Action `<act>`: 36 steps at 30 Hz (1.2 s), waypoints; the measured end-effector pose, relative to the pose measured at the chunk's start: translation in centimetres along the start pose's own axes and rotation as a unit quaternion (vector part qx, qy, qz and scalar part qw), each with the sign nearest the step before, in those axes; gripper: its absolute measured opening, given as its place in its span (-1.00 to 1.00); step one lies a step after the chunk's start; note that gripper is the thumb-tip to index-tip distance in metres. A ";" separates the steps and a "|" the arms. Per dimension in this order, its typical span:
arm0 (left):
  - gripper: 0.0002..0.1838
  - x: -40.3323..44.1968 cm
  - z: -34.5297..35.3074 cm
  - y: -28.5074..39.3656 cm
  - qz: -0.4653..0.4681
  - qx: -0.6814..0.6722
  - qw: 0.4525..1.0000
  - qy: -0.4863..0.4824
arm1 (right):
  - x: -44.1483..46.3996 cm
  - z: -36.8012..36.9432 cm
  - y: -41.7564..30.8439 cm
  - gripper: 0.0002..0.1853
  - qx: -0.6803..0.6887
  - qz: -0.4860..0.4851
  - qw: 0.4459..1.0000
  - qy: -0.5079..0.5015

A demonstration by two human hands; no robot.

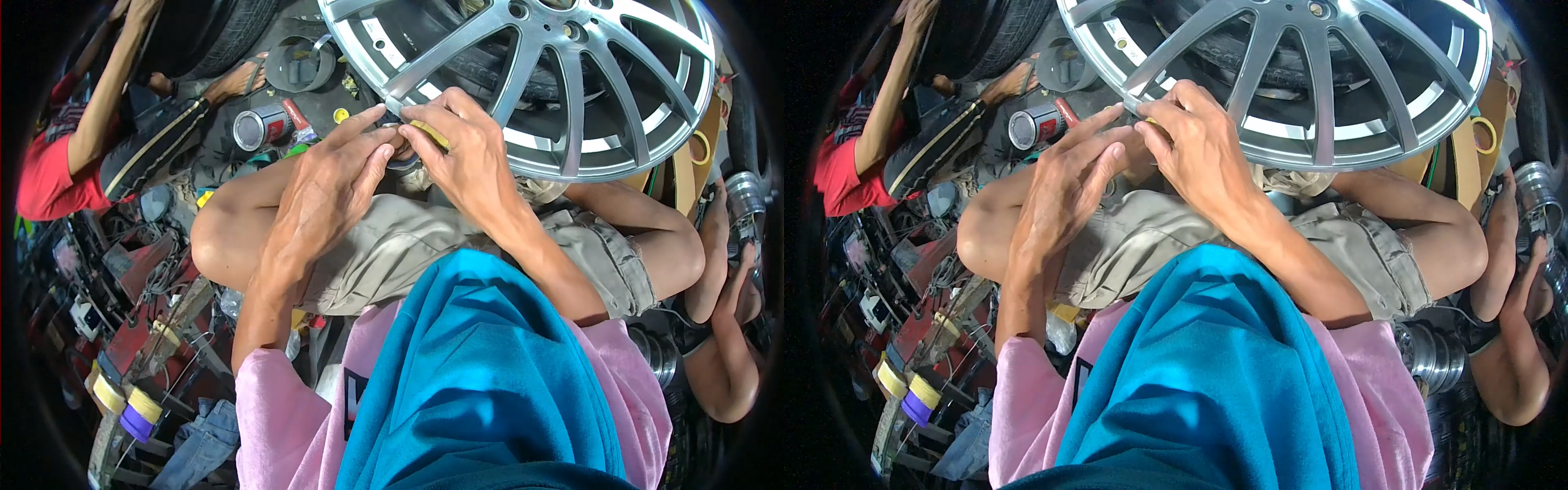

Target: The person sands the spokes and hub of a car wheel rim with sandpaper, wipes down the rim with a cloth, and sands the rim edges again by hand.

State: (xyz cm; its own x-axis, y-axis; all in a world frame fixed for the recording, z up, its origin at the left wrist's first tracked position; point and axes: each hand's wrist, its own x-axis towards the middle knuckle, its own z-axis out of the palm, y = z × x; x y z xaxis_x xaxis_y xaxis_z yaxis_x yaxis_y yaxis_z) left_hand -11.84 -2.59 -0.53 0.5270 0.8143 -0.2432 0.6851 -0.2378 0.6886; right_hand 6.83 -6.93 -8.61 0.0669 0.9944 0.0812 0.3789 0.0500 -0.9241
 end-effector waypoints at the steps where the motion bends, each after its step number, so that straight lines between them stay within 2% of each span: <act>1: -0.76 0.0 0.0 -0.1 0.000 0.001 1.000 0.000 | 0.1 0.1 0.0 -0.77 0.002 0.000 1.000 0.001; 20: -0.72 0.2 -0.4 0.4 0.007 0.020 1.000 -0.005 | 0.5 0.4 0.0 -0.79 0.038 0.035 0.999 0.009; 23: -0.72 0.2 -0.5 0.5 -0.023 0.007 1.000 -0.011 | 0.4 0.4 0.1 -0.78 0.026 0.029 0.999 0.008; 32: -0.72 0.2 -0.5 0.4 0.012 0.029 1.000 0.001 | 0.4 0.8 0.0 -0.78 0.023 0.028 0.999 0.019; 36: -0.73 0.1 -0.3 0.7 -0.026 -0.003 1.000 -0.014 | 0.0 0.6 0.2 -0.78 0.020 0.018 0.999 0.022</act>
State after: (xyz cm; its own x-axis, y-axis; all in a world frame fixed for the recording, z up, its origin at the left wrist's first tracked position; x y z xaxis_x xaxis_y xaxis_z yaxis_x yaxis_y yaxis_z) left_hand -11.47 -2.45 0.14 0.5046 0.8100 -0.2987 0.7090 -0.1915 0.6787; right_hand 6.36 -6.86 -9.01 0.1210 0.9907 0.0629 0.3375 0.0185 -0.9412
